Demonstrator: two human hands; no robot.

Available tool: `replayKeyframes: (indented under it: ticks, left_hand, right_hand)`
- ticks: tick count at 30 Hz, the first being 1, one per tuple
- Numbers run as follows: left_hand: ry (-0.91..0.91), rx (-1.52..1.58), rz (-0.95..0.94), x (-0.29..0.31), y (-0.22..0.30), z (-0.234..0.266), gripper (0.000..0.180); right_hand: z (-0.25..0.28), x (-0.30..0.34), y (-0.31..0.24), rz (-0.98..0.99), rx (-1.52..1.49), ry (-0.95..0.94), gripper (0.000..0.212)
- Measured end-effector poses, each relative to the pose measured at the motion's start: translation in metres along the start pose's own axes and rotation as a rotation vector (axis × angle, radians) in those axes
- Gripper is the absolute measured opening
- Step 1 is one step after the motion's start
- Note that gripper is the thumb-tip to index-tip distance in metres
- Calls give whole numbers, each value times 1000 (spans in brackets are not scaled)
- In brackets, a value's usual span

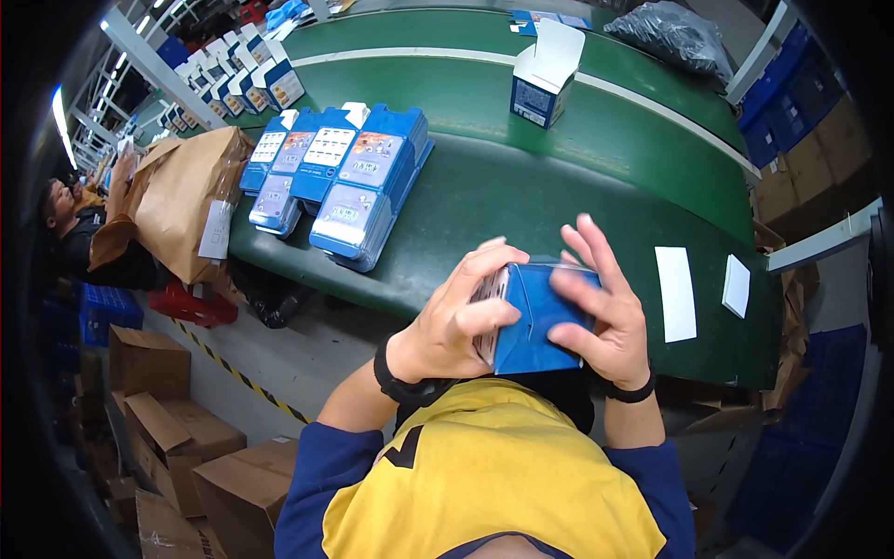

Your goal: The person folds a blue box by hand, then inserts a brown cardboard divider and a folded white paper manual into a larger white box. Finally, they press the contents down into the white box by hand.

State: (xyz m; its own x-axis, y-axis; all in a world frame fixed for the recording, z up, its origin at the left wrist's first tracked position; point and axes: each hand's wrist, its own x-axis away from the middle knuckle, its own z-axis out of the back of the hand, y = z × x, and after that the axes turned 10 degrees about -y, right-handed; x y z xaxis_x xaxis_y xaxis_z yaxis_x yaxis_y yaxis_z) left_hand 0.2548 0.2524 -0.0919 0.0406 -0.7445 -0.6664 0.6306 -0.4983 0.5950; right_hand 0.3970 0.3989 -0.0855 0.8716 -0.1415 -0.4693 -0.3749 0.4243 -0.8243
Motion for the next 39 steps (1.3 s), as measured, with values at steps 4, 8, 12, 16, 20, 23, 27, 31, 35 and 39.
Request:
replayKeyframes:
  ticks: [4, 8, 12, 16, 20, 23, 27, 31, 35, 39]
  left_hand:
    - [-151, -85, 17, 3, 7, 6, 62]
    - [-186, -95, 23, 3, 9, 8, 72]
    - [-245, -136, 40, 4, 10, 11, 69]
    - [-222, -86, 47, 2, 12, 12, 70]
    - [18, -87, -60, -5, 7, -1, 71]
    - [97, -237, -60, -4, 2, -15, 81]
    - [58, -195, 16, 8, 0, -21, 96]
    - [-2, -40, 89, -1, 3, -16, 89]
    - [-149, -303, -216, 11, -4, -7, 55]
    - [-191, -631, -479, 14, -40, -2, 65]
  right_hand:
    - [1, -6, -10, -201, 82, -108, 54]
    - [-3, -11, -11, -208, 84, -100, 45]
    - [-5, -12, -6, -176, 119, -87, 44]
    - [1, -11, -9, -207, 124, -159, 49]
    - [-6, -6, -4, -157, -515, 100, 75]
    - [-35, -15, -15, -207, -579, 267, 112]
    - [-46, -10, -20, -194, -588, 298, 114]
    - [-23, -7, -2, -194, -517, 192, 113]
    - [6, -2, -2, -351, -572, 79, 106]
    - [27, 11, 13, -577, -832, -137, 102]
